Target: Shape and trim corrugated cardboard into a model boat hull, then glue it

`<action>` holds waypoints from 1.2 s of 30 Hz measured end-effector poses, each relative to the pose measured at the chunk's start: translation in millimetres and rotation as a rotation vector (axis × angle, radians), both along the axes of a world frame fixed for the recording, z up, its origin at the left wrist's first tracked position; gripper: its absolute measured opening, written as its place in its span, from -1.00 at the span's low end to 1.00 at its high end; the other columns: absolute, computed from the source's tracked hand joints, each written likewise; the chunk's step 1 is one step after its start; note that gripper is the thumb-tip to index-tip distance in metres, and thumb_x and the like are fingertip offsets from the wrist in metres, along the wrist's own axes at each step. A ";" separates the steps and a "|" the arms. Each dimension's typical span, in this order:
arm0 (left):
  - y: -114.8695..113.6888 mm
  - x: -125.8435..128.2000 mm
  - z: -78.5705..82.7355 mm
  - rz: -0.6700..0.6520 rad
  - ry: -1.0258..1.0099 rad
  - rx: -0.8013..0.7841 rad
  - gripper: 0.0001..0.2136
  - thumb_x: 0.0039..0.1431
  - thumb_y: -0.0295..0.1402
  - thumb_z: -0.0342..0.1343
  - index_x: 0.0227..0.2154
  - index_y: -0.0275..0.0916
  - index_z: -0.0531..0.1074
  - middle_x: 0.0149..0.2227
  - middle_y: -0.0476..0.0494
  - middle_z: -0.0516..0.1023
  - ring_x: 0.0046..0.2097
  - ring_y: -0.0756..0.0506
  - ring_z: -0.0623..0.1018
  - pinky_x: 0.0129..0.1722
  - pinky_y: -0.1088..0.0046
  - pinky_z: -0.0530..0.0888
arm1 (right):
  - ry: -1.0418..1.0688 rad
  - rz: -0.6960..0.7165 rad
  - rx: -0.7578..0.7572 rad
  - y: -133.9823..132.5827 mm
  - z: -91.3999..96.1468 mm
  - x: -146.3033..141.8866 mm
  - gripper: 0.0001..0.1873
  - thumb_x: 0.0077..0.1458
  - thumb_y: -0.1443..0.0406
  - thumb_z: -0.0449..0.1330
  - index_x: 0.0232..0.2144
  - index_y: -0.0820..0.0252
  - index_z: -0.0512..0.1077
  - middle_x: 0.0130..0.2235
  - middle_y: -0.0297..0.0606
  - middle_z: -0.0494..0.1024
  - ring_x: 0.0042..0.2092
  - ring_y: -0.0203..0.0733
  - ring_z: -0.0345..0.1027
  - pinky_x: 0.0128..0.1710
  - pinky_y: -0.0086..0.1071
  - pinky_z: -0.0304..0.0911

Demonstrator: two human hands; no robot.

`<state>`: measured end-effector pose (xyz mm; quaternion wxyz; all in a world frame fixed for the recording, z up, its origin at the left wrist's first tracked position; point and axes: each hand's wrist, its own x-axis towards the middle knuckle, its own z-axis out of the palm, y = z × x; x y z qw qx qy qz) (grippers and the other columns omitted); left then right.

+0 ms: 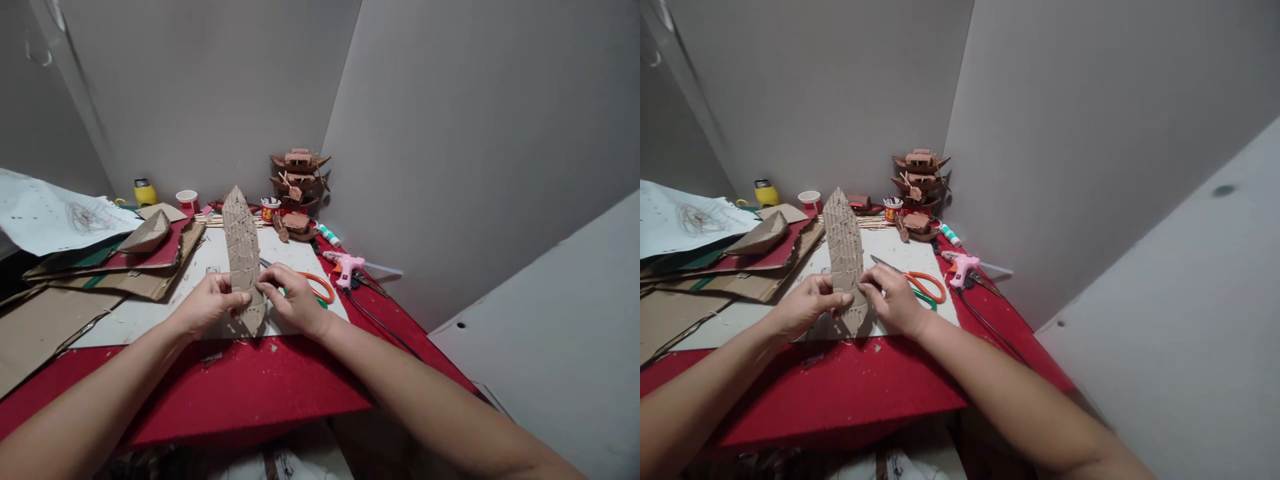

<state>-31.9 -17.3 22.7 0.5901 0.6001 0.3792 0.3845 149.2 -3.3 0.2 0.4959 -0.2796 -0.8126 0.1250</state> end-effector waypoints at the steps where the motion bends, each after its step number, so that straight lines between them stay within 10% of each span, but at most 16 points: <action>1: -0.1 0.7 -1.1 0.003 -0.002 -0.003 -0.74 -0.17 -0.25 0.32 -0.49 -0.35 0.49 -0.57 0.01 0.44 -0.58 0.08 0.35 -0.59 0.58 0.34 | -0.032 -0.009 0.007 1.3 -0.4 0.2 -0.92 0.15 0.40 0.07 -0.40 0.17 0.31 -0.41 -0.29 0.38 -0.35 -0.24 0.28 -0.34 -0.37 0.24; 17: 11.7 -1.8 -7.1 0.125 -0.018 -0.050 -0.73 -0.03 -0.18 0.22 -0.45 -0.34 0.46 -0.58 -0.04 0.49 -0.63 0.06 0.41 -0.67 0.58 0.38 | -0.227 0.151 0.176 -3.0 -6.4 11.6 -0.94 0.17 0.38 0.07 -0.26 0.20 0.30 -0.39 -0.24 0.41 -0.36 -0.25 0.28 -0.36 -0.39 0.24; 22: 11.6 -1.2 -10.2 0.039 -0.023 -0.060 -0.69 0.01 -0.16 0.20 -0.33 -0.34 0.48 -0.50 -0.11 0.56 -0.59 0.03 0.48 -0.65 0.60 0.39 | -0.266 0.140 0.122 14.9 -13.9 19.0 -0.39 0.07 0.21 0.23 0.12 0.21 0.12 -0.32 -0.26 0.43 -0.36 -0.26 0.31 -0.37 -0.41 0.29; 28: 14.0 -0.5 -15.9 0.027 -0.031 -0.102 -0.70 0.01 -0.15 0.20 -0.35 -0.34 0.48 -0.53 -0.08 0.55 -0.60 0.04 0.47 -0.64 0.60 0.41 | -0.441 0.200 0.326 13.5 -16.5 23.0 -0.37 0.07 0.08 0.20 0.11 0.23 0.16 -0.31 -0.19 0.45 -0.32 -0.20 0.33 -0.37 -0.37 0.28; 36: 13.1 0.5 -13.7 0.014 -0.025 -0.117 -0.71 0.00 -0.18 0.22 -0.35 -0.34 0.50 -0.55 -0.08 0.55 -0.61 0.04 0.46 -0.65 0.59 0.42 | -0.404 0.152 0.391 10.7 -18.7 18.5 -0.81 0.19 0.42 0.01 -0.18 0.31 0.38 -0.38 -0.13 0.50 -0.36 -0.22 0.36 -0.40 -0.39 0.29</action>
